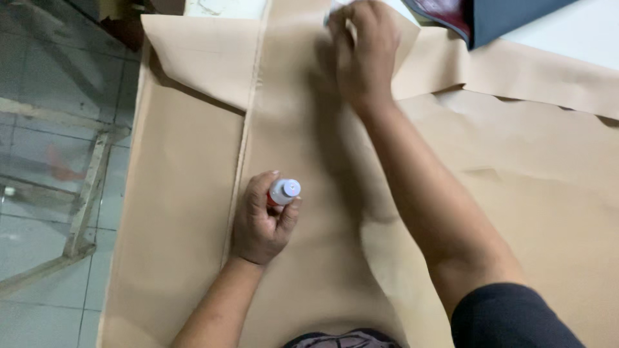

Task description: The person applies glue from a small bottle onto a large sheet of tan material laid on a table. They repeatedly dip a small applicator into the bottle and spread the glue along pre-drawn lines on the material.

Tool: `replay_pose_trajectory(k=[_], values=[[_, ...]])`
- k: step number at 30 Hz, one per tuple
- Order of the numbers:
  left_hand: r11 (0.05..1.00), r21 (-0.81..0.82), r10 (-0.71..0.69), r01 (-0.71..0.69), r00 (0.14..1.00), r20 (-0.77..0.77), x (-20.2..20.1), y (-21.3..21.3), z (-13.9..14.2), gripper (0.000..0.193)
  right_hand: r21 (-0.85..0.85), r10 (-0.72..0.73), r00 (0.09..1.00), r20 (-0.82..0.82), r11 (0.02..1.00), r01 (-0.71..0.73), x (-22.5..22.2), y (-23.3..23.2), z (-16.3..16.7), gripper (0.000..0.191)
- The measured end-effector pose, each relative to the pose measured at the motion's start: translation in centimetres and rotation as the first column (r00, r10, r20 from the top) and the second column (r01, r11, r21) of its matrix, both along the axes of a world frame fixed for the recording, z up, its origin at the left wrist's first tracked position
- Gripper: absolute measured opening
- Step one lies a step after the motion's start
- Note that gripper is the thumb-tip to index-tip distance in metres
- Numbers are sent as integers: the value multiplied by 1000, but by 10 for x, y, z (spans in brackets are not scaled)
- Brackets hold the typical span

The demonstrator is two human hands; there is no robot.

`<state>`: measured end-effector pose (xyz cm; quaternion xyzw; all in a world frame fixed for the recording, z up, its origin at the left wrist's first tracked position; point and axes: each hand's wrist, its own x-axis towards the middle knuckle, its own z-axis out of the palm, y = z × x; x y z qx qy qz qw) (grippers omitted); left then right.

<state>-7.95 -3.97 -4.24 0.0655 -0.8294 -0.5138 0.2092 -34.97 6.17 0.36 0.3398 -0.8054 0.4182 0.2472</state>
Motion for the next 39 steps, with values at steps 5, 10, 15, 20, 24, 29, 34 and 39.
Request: replay_pose_trajectory(k=[5,10,15,20,24,29,34,39], values=[[1000,3,18,-19,998,53,3,4,-9,51,-90,132,684,717,991,-97,211,125,-20,9],[992,-122,-40,33,998,-55,7,4,-7,53,-16,-112,540,834,974,226,346,229,-20,14],[987,-126,-106,96,992,-73,8,3,-2,50,26,-237,372,897,870,492,399,281,-18,17],[937,-327,-153,121,985,-73,5,5,5,52,-91,-147,387,910,841,533,426,316,-22,13],[942,-305,-134,143,990,51,12,31,24,55,-108,-130,353,927,807,581,435,332,-5,14],[913,-292,-265,284,959,105,56,109,68,50,-182,-41,319,947,750,636,427,344,40,21],[852,-100,-503,514,856,117,105,204,112,46,-406,161,458,874,759,508,419,363,78,17],[827,-166,-531,538,843,89,117,270,138,48,-448,198,523,829,794,410,412,399,86,15]])
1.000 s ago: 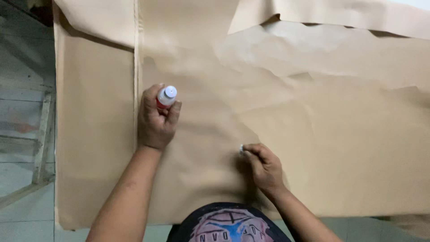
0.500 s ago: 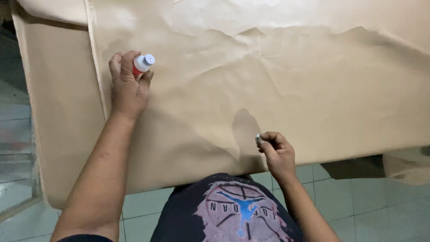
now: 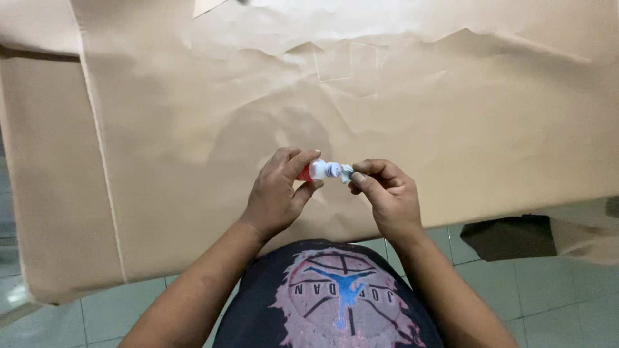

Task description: The person applies glue from a small bottle onto a large sheet of tan material laid on a table. They repeatedly dip a small applicator into the bottle and spread the glue along pre-drawn lines on the material.

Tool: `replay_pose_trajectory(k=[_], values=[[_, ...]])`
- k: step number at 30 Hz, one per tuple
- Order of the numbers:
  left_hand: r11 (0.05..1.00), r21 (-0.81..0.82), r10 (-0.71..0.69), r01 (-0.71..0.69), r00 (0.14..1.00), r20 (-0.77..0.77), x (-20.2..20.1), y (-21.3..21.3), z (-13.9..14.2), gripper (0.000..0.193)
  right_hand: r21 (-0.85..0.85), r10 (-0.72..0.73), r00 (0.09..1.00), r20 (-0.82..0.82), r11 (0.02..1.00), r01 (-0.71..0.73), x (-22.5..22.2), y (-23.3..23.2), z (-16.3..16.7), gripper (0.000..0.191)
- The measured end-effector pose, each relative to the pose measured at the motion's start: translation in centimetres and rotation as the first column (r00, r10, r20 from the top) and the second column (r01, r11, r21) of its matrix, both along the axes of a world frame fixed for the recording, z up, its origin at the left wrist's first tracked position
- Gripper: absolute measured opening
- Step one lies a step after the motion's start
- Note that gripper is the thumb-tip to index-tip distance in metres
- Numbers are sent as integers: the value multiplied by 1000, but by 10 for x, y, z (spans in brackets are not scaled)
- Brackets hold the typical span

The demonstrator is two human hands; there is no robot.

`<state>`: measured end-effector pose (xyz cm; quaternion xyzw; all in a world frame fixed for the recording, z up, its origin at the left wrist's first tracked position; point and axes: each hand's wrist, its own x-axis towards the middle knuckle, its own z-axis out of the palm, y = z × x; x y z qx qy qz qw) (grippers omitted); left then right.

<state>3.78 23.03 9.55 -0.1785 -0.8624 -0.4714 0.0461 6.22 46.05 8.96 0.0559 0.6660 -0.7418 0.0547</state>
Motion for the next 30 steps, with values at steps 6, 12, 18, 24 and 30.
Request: replay_pose_trajectory(k=[6,12,18,24,30], values=[[986,-156,35,-55,991,-126,-1,55,8,47,-66,21,999,35,998,-18,-11,48,-20,16],[947,-290,52,-139,956,-287,-4,84,22,44,-131,45,995,93,991,-33,-14,74,-37,25],[904,-390,32,-176,937,-348,-13,87,25,43,-169,89,985,145,984,-64,-34,68,-53,24],[874,-444,48,-197,945,-323,-23,82,21,44,-215,108,988,108,973,-82,-48,58,-63,25],[865,-463,56,-194,954,-294,-39,77,8,45,-104,134,983,123,987,-122,-61,51,-73,26]])
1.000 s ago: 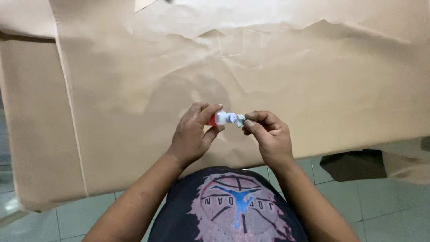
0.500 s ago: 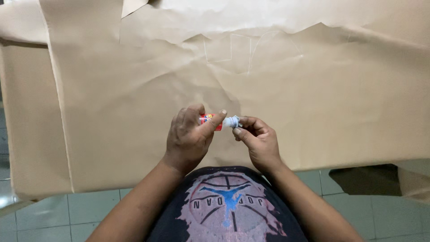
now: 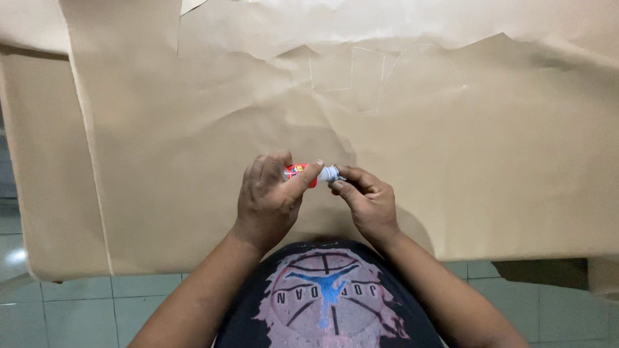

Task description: The person applies glue from a small bottle onto a large sheet of tan material laid on a table. They repeatedly dip a small applicator into the bottle and spread the glue along pre-drawn lines on the material.

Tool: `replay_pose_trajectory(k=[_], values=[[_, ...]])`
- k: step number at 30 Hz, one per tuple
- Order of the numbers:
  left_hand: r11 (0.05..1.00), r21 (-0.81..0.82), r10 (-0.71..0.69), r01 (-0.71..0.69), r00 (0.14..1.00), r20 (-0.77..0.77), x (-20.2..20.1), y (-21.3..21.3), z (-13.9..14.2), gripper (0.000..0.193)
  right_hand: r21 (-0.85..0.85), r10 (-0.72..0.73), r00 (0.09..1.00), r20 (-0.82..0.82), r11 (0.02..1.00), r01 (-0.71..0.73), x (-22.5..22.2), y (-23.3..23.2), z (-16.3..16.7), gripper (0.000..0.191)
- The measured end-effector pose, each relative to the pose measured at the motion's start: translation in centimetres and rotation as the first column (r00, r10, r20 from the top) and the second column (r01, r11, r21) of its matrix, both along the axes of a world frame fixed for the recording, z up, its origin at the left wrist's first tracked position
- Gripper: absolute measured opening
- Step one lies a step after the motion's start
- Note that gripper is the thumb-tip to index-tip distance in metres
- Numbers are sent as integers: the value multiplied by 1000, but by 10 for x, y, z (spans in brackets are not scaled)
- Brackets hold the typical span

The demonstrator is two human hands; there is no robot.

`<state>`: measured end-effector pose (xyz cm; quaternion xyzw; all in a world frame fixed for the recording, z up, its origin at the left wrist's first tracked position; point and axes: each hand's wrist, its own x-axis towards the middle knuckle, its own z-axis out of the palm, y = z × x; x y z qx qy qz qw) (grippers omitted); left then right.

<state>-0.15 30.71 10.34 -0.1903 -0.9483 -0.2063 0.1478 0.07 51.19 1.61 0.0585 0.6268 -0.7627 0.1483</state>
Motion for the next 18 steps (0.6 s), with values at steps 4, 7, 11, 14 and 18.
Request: replay_pose_trajectory(k=[4,7,11,14,18], values=[[999,34,12,-13,999,30,-9,0,-13,45,128,47,988,-145,991,-28,-9,1,2,20],[989,138,36,-57,988,148,-14,-4,-27,49,312,191,945,-266,944,-103,-25,14,3,15],[901,371,105,-227,941,321,-20,-21,-57,50,619,181,918,-353,780,85,-83,46,-11,14],[865,360,232,-349,915,329,-26,-43,-84,49,714,207,818,-536,629,308,-138,67,-28,9],[867,323,317,-379,920,230,-35,-75,-112,49,815,443,695,-566,428,391,-157,62,-30,6]])
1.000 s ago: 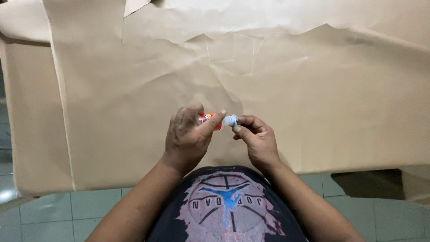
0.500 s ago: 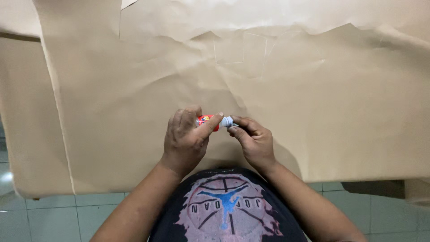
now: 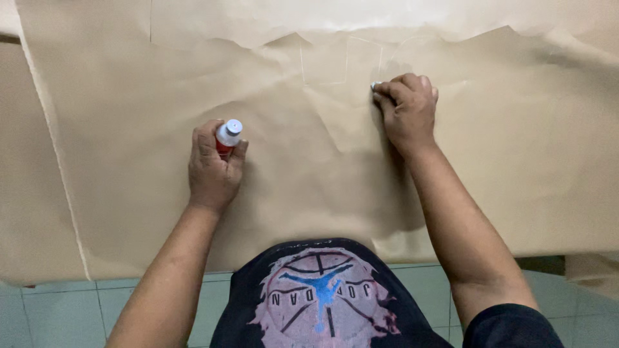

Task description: The person applies glue from a small bottle onto a large sheet of tan material laid on a table. They repeatedly dip a small applicator into the bottle and spread the glue along pre-drawn lines on the material.

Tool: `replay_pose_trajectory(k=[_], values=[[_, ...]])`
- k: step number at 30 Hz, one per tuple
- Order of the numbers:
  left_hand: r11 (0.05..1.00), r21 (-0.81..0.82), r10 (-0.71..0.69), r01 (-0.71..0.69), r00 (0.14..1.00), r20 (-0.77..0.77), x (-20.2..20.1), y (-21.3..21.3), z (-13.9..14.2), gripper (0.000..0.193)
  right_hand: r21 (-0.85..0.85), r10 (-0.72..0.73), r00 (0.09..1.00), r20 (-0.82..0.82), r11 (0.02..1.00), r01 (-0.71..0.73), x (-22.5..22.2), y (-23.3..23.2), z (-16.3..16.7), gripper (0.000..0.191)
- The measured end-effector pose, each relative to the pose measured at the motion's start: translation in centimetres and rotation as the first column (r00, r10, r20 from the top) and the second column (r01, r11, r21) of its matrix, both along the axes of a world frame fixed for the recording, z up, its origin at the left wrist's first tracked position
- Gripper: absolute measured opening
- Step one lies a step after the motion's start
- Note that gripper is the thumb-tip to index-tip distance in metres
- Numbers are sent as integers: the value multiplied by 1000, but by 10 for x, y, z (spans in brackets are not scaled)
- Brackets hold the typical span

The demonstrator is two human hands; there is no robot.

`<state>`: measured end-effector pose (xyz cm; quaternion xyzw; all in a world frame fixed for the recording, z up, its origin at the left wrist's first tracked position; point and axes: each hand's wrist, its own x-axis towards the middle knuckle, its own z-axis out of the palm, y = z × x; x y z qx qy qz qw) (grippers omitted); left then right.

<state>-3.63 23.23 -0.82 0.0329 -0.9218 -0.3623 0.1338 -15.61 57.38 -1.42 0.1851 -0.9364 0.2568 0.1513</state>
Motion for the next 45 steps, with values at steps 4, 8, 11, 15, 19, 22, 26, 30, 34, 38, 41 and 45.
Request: replay_pose_trajectory(k=[4,8,11,15,19,22,26,30,34,38,41,45], values=[[1000,-15,1,-2,999,-54,-2,-13,-18,49,19,122,990,68,992,-123,67,-23,11,5],[999,-45,2,-7,994,-109,-5,-14,-28,51,1,116,985,127,993,-117,81,-23,3,8],[999,-50,4,-8,997,-77,-4,-17,-30,51,-38,-34,989,143,999,39,31,-11,-10,6],[999,-41,6,-9,997,-77,-3,-16,-28,50,-13,-116,990,74,993,118,0,-1,-10,6],[998,-56,14,-19,996,-84,-4,-15,-27,51,-9,-45,969,243,999,49,38,-1,-4,9],[998,-59,4,-10,995,-99,-6,-16,-27,50,-18,-44,979,201,999,49,38,-3,-6,9],[998,-68,8,-16,993,-116,-7,-16,-25,48,-21,-191,974,118,981,195,-37,-9,-9,8],[999,-43,-7,2,994,-110,-8,-14,-21,50,-88,-244,962,120,963,255,-83,-15,1,4],[1000,-26,-7,4,995,-102,-9,-15,-22,50,17,-223,957,188,974,224,-54,-11,1,5],[999,-53,5,-10,995,-104,-10,-16,-26,49,35,-233,963,132,972,231,-35,-1,-7,3],[998,-58,-5,0,997,-78,-10,-17,-27,50,-2,-334,940,66,942,335,-54,-12,-13,2],[996,-86,-2,-3,998,-56,-11,-18,-26,51,-61,-301,952,61,951,304,-80,-55,-13,3]])
